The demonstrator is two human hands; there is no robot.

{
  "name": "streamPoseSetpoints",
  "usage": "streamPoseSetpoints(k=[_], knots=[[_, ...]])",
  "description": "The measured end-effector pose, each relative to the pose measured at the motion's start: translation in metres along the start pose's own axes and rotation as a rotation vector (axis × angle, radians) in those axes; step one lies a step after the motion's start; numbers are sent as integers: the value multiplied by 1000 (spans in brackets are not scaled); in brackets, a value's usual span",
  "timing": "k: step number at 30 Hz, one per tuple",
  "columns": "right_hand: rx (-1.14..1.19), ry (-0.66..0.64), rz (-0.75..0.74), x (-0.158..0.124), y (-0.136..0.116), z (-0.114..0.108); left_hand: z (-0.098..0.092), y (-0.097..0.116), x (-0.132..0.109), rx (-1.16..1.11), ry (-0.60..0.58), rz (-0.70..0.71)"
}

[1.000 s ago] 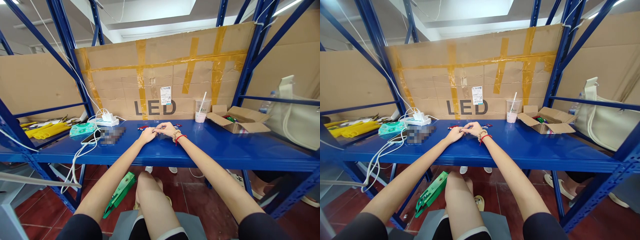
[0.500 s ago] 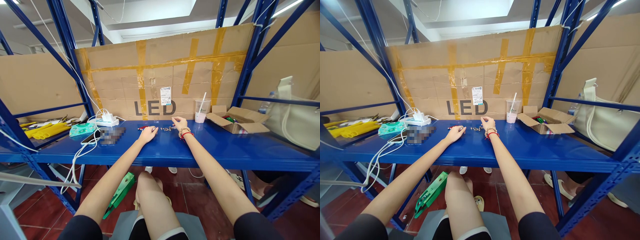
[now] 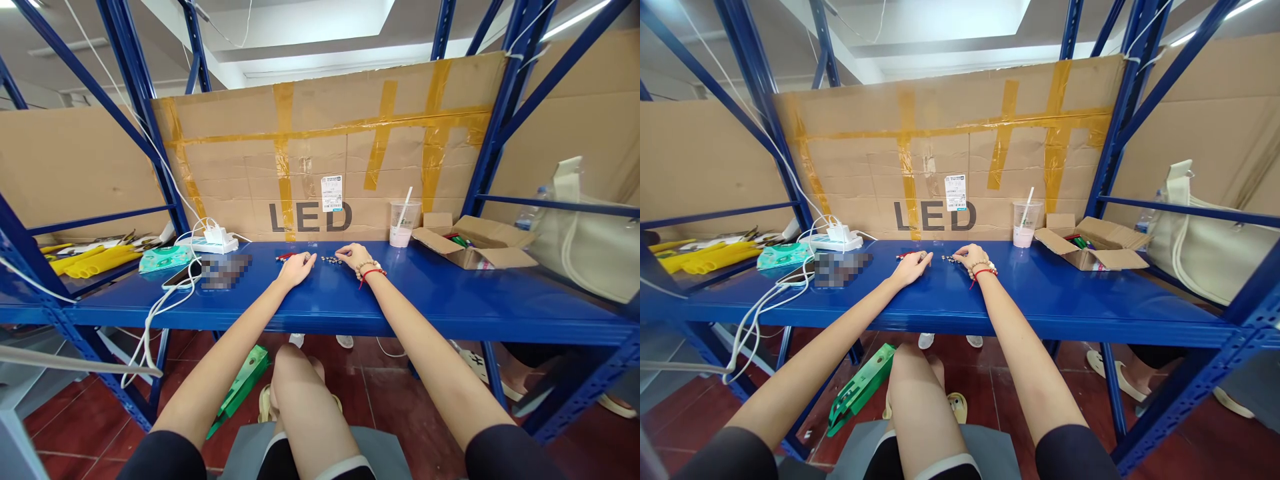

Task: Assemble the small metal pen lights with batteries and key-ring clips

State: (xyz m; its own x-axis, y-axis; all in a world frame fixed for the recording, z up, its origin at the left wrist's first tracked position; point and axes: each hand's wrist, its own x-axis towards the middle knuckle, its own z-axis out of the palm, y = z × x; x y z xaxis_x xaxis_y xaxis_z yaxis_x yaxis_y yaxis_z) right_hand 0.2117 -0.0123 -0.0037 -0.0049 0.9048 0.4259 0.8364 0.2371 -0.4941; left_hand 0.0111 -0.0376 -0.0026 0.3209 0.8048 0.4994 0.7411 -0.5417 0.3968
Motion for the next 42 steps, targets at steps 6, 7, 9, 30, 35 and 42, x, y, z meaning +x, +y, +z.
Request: streamPoseSetpoints(k=[6,7,9,30,35,42], knots=[[-18,-7,70,-2,-2,0,-3,4,-3,-73,-54,-5],[-22,17,84,-1,-2,1,-4,4,-3,-78,-60,-6],[-41,49,113,0,-1,2,-4,4,-3,-81,-71,-9],[-161,-67,152,-5,-8,1,-2,2,-2,-57,-88,-18],[-136,-24,204,-4,-7,2,-1,2,-2,-65,-96,-18],[43,231,257,-3,-12,0,-1,2,-1,-35,-82,-6]])
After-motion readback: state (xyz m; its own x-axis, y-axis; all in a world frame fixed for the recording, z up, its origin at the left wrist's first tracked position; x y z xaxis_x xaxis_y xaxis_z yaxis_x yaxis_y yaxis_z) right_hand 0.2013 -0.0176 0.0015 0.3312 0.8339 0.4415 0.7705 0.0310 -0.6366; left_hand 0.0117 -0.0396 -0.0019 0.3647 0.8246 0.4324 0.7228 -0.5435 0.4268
